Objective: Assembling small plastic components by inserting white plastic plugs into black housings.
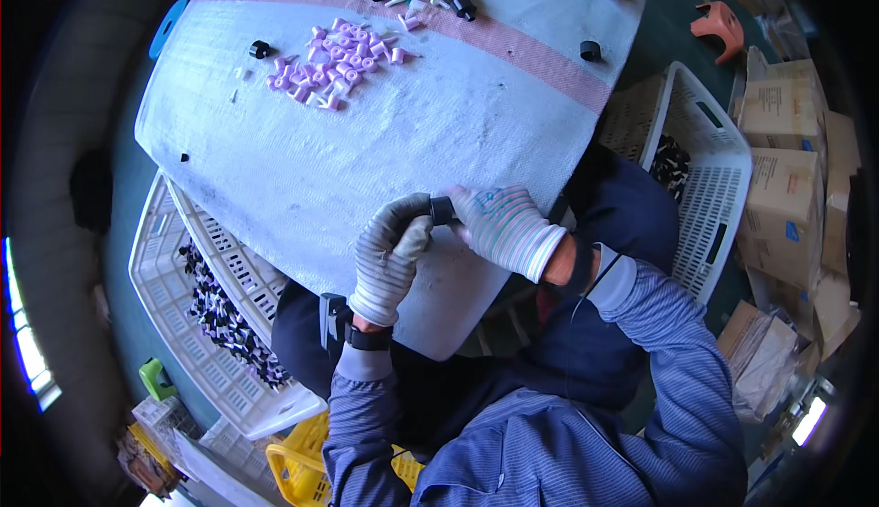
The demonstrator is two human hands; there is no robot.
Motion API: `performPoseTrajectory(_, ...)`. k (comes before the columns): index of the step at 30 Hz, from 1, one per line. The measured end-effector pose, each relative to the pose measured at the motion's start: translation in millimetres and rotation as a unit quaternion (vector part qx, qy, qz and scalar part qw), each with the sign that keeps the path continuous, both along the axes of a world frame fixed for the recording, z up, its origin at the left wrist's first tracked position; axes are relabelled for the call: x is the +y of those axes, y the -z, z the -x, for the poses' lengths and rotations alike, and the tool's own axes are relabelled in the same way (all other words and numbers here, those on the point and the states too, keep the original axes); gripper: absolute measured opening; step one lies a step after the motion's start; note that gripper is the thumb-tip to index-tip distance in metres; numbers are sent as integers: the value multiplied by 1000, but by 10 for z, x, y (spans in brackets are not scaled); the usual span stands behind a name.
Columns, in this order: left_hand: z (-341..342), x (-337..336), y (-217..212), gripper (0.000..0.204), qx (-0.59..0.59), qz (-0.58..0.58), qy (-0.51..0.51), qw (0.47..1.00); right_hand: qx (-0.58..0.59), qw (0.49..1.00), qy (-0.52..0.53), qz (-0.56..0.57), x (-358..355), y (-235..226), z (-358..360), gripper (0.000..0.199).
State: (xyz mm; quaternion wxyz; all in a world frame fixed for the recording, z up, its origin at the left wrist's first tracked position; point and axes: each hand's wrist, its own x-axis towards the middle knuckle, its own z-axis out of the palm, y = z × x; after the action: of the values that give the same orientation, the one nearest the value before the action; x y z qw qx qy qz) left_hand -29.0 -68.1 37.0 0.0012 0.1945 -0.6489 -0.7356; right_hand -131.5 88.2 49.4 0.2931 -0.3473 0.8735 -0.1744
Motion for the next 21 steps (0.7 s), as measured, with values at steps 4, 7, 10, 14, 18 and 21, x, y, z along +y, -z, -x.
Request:
performPoseTrajectory(4,38,-43,-86,29,-31,-82,-7,996,4,988,47,145,12,-41,-39,40)
performPoseTrajectory(7,26,-100,-83,29,-22,-94,-14,995,-20,961,50,273,24,-70,-13,41)
performPoseTrajectory(10,-18,-161,-99,30,-14,-95,-27,995,-189,945,41,265,10,-160,21,48)
performPoseTrajectory(14,-27,-189,-121,29,-11,-61,-17,998,-80,954,-22,288,8,75,-25,44)
performPoseTrajectory(18,-72,-199,-82,28,-15,-41,-6,999,-52,978,-20,200,14,143,-19,43)
performPoseTrajectory(21,-78,-201,-115,29,-21,-79,-12,997,-44,987,-26,154,-11,107,-56,38)
